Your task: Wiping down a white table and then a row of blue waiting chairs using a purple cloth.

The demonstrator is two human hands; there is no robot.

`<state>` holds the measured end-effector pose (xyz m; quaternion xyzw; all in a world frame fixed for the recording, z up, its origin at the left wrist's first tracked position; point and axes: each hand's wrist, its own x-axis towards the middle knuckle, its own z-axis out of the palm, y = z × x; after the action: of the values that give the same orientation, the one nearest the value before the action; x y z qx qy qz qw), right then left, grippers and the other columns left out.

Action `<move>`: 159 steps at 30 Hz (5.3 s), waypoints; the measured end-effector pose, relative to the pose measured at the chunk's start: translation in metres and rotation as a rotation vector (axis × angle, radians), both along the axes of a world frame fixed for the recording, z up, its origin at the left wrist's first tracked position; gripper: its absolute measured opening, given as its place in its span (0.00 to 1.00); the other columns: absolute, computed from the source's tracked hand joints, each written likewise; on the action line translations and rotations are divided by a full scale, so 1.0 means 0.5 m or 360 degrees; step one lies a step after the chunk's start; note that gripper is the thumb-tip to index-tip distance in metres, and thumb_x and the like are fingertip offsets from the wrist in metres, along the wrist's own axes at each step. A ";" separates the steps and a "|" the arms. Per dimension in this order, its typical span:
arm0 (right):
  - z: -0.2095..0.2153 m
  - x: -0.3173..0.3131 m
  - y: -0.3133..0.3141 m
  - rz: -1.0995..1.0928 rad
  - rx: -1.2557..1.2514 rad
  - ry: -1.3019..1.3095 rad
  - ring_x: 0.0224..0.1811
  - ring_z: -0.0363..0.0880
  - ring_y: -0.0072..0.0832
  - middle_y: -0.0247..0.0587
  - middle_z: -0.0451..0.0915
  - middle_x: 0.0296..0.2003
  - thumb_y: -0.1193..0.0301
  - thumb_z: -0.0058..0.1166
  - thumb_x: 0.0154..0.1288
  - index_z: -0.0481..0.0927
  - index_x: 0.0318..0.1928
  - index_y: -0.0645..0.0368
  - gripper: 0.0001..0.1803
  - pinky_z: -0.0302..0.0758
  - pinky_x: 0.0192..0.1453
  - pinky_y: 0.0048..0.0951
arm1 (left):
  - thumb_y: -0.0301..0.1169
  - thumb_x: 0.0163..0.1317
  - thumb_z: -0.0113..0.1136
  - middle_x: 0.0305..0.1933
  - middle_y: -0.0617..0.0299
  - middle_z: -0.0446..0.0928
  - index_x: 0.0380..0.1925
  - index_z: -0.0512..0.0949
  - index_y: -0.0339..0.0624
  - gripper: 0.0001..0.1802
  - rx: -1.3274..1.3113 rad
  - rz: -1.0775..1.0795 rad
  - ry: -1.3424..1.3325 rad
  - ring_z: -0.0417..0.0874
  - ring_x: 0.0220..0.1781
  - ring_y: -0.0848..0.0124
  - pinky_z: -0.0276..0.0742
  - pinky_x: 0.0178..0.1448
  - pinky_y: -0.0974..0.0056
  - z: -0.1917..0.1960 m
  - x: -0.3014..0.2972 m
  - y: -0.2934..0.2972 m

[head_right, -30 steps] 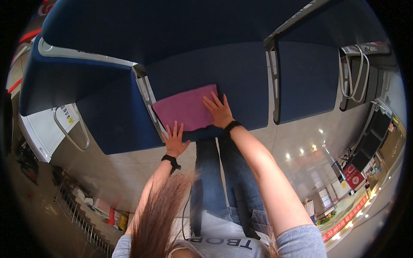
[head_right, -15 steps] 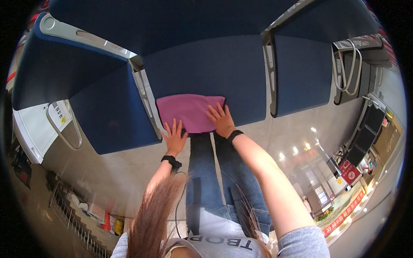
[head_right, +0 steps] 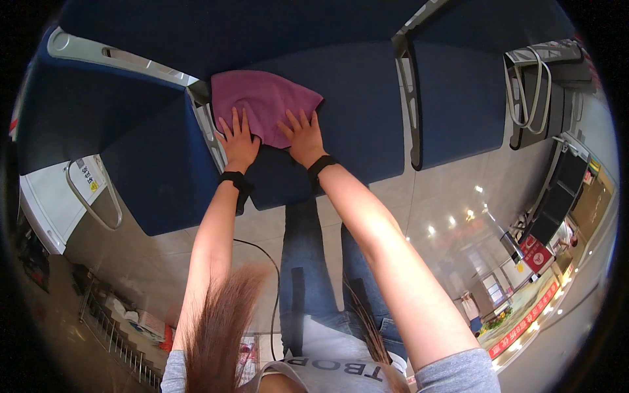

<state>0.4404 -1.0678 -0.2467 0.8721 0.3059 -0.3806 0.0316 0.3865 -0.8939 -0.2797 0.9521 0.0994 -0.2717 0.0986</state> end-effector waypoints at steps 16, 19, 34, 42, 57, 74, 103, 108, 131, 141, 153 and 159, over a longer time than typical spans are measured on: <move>0.039 -0.196 -0.320 -0.0389 0.0215 -0.0013 0.72 0.46 0.42 0.35 0.54 0.68 0.65 0.59 0.50 0.60 0.66 0.45 0.41 0.52 0.67 0.56 | 0.58 0.53 0.54 0.74 0.50 0.40 0.67 0.55 0.48 0.46 -0.0361 -0.0113 0.0350 0.33 0.70 0.28 0.35 0.66 0.28 0.075 -0.199 -0.376; 0.021 -0.176 -0.378 -0.0444 0.0352 -0.0008 0.67 0.55 0.44 0.40 0.60 0.63 0.66 0.59 0.50 0.59 0.66 0.46 0.41 0.56 0.66 0.51 | 0.57 0.57 0.52 0.71 0.48 0.48 0.65 0.60 0.46 0.41 -0.0351 -0.0021 0.0207 0.40 0.69 0.28 0.38 0.67 0.31 0.080 -0.190 -0.410; -0.014 0.051 -0.594 -0.1044 0.0509 -0.0274 0.36 0.78 0.43 0.45 0.75 0.32 0.72 0.51 0.53 0.74 0.32 0.58 0.05 0.74 0.37 0.42 | 0.30 0.47 0.65 0.53 0.53 0.65 0.51 0.66 0.42 0.29 0.0129 0.0071 0.0243 0.74 0.44 0.49 0.74 0.48 0.53 0.052 -0.062 -0.665; 0.021 0.222 -0.877 -0.0972 0.0179 -0.0836 0.37 0.76 0.43 0.45 0.73 0.36 0.76 0.49 0.53 0.74 0.39 0.56 0.11 0.73 0.41 0.40 | 0.30 0.48 0.64 0.66 0.59 0.59 0.61 0.63 0.51 0.37 -0.0496 -0.0439 0.0060 0.58 0.68 0.53 0.62 0.64 0.46 0.098 0.070 -0.718; 0.000 0.114 -0.704 -0.1391 -0.0030 0.0179 0.68 0.27 0.72 0.51 0.29 0.71 0.48 0.58 0.52 0.49 0.69 0.25 0.45 0.56 0.58 0.73 | 0.33 0.57 0.56 0.70 0.51 0.55 0.67 0.55 0.54 0.37 -0.0454 -0.0258 0.0396 0.54 0.71 0.51 0.54 0.69 0.44 0.129 -0.043 -0.739; -0.021 0.193 -0.778 -0.1278 -0.0018 0.0634 0.69 0.15 0.65 0.36 0.21 0.72 0.42 0.52 0.54 0.48 0.68 0.19 0.42 0.43 0.64 0.71 | 0.36 0.60 0.52 0.70 0.50 0.56 0.67 0.55 0.52 0.34 -0.0457 0.0234 0.0529 0.54 0.71 0.50 0.54 0.69 0.46 0.143 -0.044 -0.754; -0.006 0.133 -1.157 -0.0539 0.0211 -0.0043 0.72 0.34 0.57 0.39 0.41 0.72 0.53 0.59 0.51 0.57 0.68 0.34 0.43 0.44 0.64 0.70 | 0.47 0.57 0.56 0.73 0.49 0.45 0.67 0.53 0.43 0.41 -0.0236 0.0087 0.0052 0.42 0.74 0.47 0.38 0.71 0.41 0.053 0.146 -1.231; 0.012 0.075 -1.146 -0.0448 0.0196 0.0038 0.72 0.36 0.57 0.39 0.42 0.72 0.56 0.58 0.53 0.58 0.67 0.33 0.40 0.42 0.67 0.66 | 0.46 0.59 0.54 0.73 0.49 0.44 0.68 0.53 0.43 0.40 -0.0200 0.0073 0.0183 0.41 0.74 0.47 0.38 0.72 0.42 0.063 0.061 -1.212; -0.114 0.509 -0.781 -0.0413 0.0758 -0.0589 0.67 0.55 0.47 0.46 0.65 0.59 0.65 0.59 0.46 0.71 0.57 0.46 0.33 0.47 0.71 0.51 | 0.50 0.58 0.53 0.73 0.44 0.42 0.68 0.49 0.41 0.44 -0.0134 0.0230 -0.0457 0.40 0.74 0.45 0.39 0.73 0.46 -0.061 0.421 -0.941; -0.102 0.443 -0.753 0.0441 0.1001 -0.0082 0.69 0.55 0.31 0.30 0.66 0.61 0.63 0.53 0.55 0.71 0.58 0.42 0.27 0.41 0.72 0.53 | 0.54 0.62 0.47 0.72 0.38 0.41 0.67 0.48 0.33 0.44 -0.0035 0.0663 -0.0313 0.38 0.73 0.41 0.35 0.73 0.44 -0.047 0.206 -1.015; -0.098 0.576 -1.034 -0.0358 0.0657 -0.0447 0.70 0.53 0.34 0.31 0.59 0.67 0.57 0.55 0.56 0.59 0.67 0.45 0.38 0.48 0.69 0.58 | 0.55 0.57 0.53 0.74 0.50 0.43 0.69 0.50 0.49 0.44 -0.0259 -0.0137 -0.0297 0.39 0.75 0.50 0.32 0.69 0.34 -0.040 0.499 -1.015; -0.051 0.358 -1.125 -0.0326 0.0325 -0.0344 0.73 0.45 0.34 0.32 0.53 0.69 0.53 0.59 0.49 0.57 0.68 0.45 0.45 0.45 0.68 0.62 | 0.54 0.54 0.55 0.73 0.50 0.44 0.69 0.51 0.49 0.46 -0.0429 -0.0140 -0.0123 0.39 0.75 0.48 0.30 0.69 0.33 -0.012 0.295 -1.137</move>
<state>0.6192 -1.6301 -0.2723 0.9332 0.2474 -0.2530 -0.0633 0.5341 -1.4622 -0.2859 0.9434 0.0163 -0.2498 0.2173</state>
